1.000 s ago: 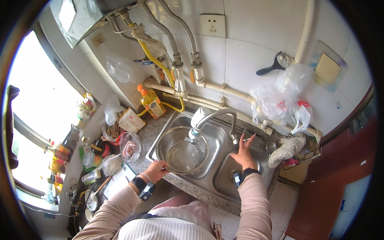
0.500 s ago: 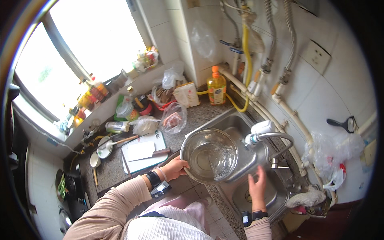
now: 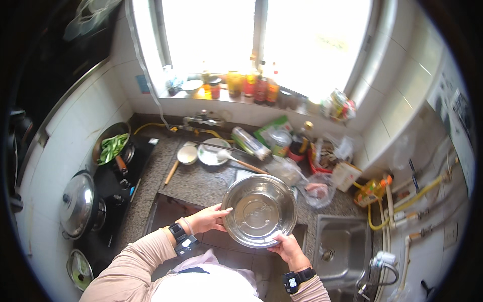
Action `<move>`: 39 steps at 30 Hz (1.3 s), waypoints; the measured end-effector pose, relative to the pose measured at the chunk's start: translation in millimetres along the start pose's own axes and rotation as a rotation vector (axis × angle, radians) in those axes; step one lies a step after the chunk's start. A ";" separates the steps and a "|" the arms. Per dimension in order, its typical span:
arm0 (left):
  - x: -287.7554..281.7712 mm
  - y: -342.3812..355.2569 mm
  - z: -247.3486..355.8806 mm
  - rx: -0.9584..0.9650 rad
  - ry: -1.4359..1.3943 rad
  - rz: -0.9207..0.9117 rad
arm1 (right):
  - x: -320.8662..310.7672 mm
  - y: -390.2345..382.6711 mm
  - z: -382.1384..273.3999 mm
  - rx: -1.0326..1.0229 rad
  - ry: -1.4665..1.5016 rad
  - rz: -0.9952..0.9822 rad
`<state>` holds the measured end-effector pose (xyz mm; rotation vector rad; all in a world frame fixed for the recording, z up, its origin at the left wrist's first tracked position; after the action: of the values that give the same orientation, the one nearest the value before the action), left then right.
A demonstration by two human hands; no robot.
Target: The person washes leafy green vegetables under running water in a kitchen sink, then transfers them into a wok on the stove and stirs them with a wooden spatula.
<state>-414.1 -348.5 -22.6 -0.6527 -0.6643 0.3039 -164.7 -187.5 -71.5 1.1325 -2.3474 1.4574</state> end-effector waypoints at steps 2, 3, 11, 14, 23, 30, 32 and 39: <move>-59.3 -33.6 5.4 0.056 -0.184 0.038 | 48.4 33.9 -8.6 -0.003 -0.031 -0.061; -99.9 -49.5 -3.4 0.143 -0.188 0.091 | 74.4 53.6 -12.7 0.015 -0.044 -0.108; -272.4 -168.2 -88.7 0.325 -0.411 0.422 | 307.4 179.0 -85.5 -0.102 -0.355 -0.286; -291.7 -195.3 -117.8 0.432 -0.506 0.497 | 422.3 195.2 -104.3 -0.152 -0.435 -0.329; -305.3 -267.5 -159.8 0.681 -0.724 0.827 | 657.1 295.4 -90.0 -0.323 -0.795 -0.720; -286.1 -287.0 -173.1 0.771 -0.838 0.977 | 745.2 357.6 -48.1 -0.580 -1.043 -0.721; -284.0 -285.0 -183.7 0.770 -0.856 0.993 | 763.4 367.2 -44.3 -0.700 -1.184 -0.677; -280.0 -277.0 -191.9 0.784 -0.909 1.019 | 797.6 348.0 -29.9 -1.273 -1.519 -0.756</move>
<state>-483.6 -775.7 -90.7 0.0086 -0.9304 1.7818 -964.5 -491.7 89.4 2.3271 -1.9133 -1.4582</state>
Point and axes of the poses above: each hand's wrist, its own y-axis towards the middle knuckle, its own x-axis out of the palm, z = x × y, the point moved 4 cm from there along y, towards the middle knuckle, and after that the axes turned 3 degrees about -z, right-handed, at the moved point
